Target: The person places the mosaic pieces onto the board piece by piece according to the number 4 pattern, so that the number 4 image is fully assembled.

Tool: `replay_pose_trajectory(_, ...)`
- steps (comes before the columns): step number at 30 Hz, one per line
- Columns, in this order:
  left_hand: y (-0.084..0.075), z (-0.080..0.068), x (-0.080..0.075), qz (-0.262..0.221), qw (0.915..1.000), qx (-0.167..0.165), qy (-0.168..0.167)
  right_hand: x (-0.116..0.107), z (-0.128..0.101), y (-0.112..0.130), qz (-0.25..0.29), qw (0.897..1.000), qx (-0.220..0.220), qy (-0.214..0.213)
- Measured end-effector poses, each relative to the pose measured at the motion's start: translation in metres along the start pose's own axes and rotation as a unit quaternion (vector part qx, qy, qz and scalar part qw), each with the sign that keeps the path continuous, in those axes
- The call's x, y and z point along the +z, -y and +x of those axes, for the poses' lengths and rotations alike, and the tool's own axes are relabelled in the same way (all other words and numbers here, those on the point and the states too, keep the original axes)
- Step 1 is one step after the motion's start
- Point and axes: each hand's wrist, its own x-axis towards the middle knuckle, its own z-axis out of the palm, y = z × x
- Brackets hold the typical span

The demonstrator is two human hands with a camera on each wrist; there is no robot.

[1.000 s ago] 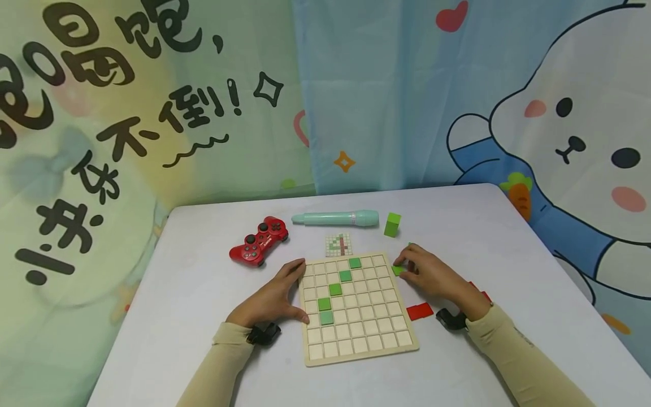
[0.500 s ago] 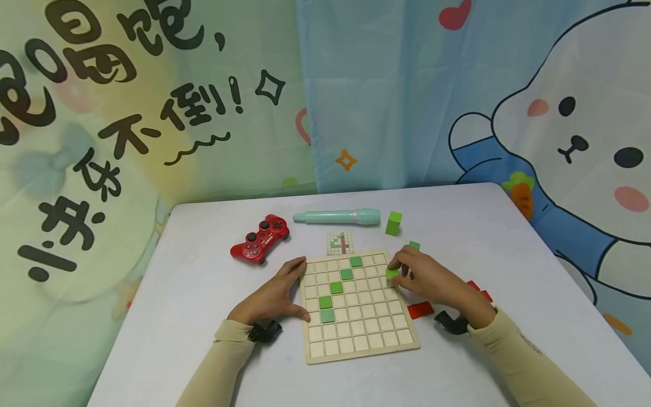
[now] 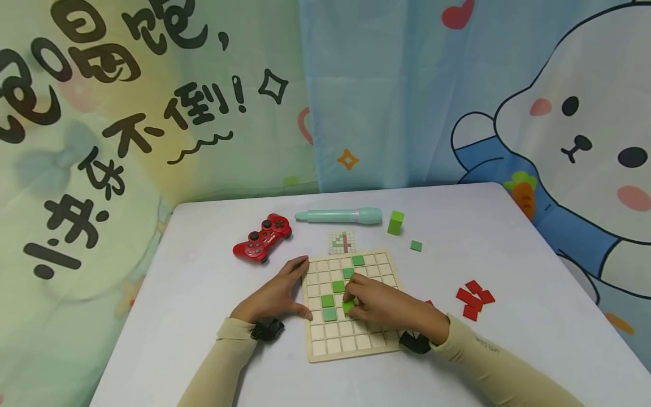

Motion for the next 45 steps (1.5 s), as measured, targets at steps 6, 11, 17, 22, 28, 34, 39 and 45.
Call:
replay_pose_trajectory(6, -0.001, 0.002, 0.000, 0.007, 1.0000, 0.002, 0.000, 0.010, 0.003, 0.003, -0.013, 1.000, -0.001, -0.005)
replay_pose_trajectory(11, -0.001, 0.002, 0.000, 0.008, 1.0000, 0.001, -0.003, 0.013, 0.005, 0.004, -0.013, 1.000, -0.003, -0.010)
replay_pose_trajectory(17, 0.002, 0.001, 0.002, 0.010, 0.9999, -0.002, -0.001, 0.020, 0.010, 0.006, -0.031, 0.999, -0.016, -0.007)
replay_pose_trajectory(22, 0.002, 0.001, 0.002, 0.011, 0.9999, -0.004, -0.004, 0.020, 0.011, 0.009, -0.040, 0.999, -0.020, -0.014)
replay_pose_trajectory(28, 0.002, 0.001, 0.002, 0.012, 0.9999, -0.001, -0.003, 0.021, 0.011, 0.010, -0.024, 1.000, -0.003, -0.020)
replay_pose_trajectory(34, 0.001, 0.001, 0.001, 0.015, 0.9998, 0.002, -0.009, 0.020, 0.011, 0.011, -0.026, 0.999, 0.004, -0.029)
replay_pose_trajectory(39, 0.000, 0.001, 0.000, 0.020, 0.9998, 0.007, -0.006, 0.013, 0.006, 0.010, 0.005, 0.999, 0.025, -0.034)
replay_pose_trajectory(45, 0.000, 0.000, 0.001, 0.013, 0.9999, 0.003, 0.002, -0.025, -0.014, -0.011, 0.017, 0.990, 0.084, -0.115)
